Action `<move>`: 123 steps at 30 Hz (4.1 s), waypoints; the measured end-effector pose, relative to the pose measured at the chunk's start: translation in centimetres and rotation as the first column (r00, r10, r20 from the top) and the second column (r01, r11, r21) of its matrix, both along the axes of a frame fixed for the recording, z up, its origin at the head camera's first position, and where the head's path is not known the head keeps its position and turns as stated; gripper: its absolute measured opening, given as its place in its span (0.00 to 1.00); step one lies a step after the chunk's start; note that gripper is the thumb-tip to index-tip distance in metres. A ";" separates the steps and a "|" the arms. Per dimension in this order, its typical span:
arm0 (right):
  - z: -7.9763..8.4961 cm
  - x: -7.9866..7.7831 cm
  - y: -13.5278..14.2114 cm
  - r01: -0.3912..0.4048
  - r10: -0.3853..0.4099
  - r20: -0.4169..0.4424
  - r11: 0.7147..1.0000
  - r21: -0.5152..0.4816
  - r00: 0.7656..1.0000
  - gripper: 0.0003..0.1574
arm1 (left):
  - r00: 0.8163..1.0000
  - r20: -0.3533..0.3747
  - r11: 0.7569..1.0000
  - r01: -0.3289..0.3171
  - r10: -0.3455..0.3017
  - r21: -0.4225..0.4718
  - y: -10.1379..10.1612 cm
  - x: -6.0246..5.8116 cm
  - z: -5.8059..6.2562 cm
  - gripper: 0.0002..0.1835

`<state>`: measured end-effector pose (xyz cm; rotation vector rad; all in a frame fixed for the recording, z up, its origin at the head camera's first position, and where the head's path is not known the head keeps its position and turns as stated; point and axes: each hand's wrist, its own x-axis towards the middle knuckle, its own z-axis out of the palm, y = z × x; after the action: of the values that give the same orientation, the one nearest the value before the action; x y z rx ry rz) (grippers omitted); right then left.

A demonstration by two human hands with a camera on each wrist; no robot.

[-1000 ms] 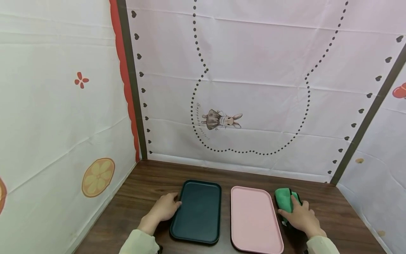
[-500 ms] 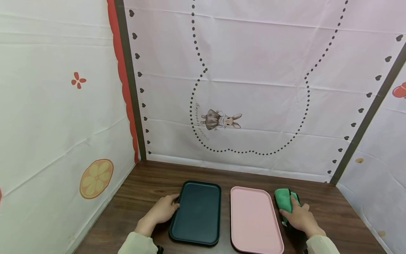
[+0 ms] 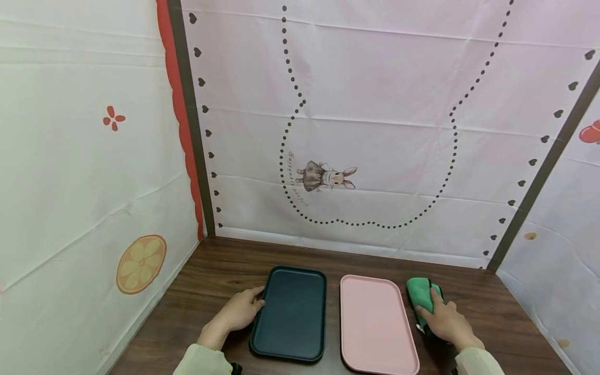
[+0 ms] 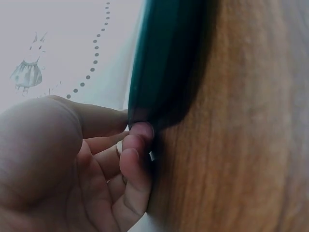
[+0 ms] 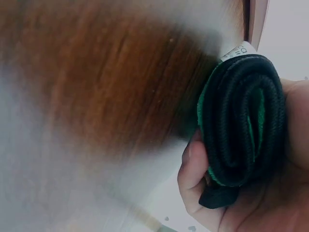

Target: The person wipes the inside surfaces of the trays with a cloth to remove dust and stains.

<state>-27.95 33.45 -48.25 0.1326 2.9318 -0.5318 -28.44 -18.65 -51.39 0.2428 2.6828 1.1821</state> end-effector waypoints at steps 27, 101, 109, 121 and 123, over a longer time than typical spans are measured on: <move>1.8 0.6 -1.1 -0.014 0.011 -0.108 0.999 -0.030 0.994 0.56 | 1.000 -0.003 1.000 -0.011 0.011 0.002 0.1 0.0 0.2 0.29; 2.7 2.9 -17.7 -0.263 0.236 -0.205 0.958 -0.116 0.950 0.44 | 1.000 -0.026 1.000 -0.015 0.014 -0.028 0.3 0.0 0.3 0.29; 2.8 2.5 -18.7 -0.289 0.264 -0.199 0.951 -0.109 0.944 0.44 | 0.999 -0.037 0.999 -0.020 0.018 -0.036 0.3 0.1 0.3 0.28; 2.6 1.4 -20.4 -0.300 0.278 -0.208 0.950 -0.084 0.938 0.42 | 1.000 -0.019 1.000 -0.019 0.019 -0.014 0.3 0.3 0.3 0.29; 2.7 1.3 -20.7 -0.300 0.277 -0.214 0.951 -0.079 0.937 0.42 | 1.000 -0.017 1.000 -0.019 0.018 -0.016 0.3 0.3 0.3 0.29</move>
<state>-26.62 12.71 -45.59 -0.3835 3.0244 -0.6926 -28.13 -18.34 -51.14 0.2272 2.7140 1.1684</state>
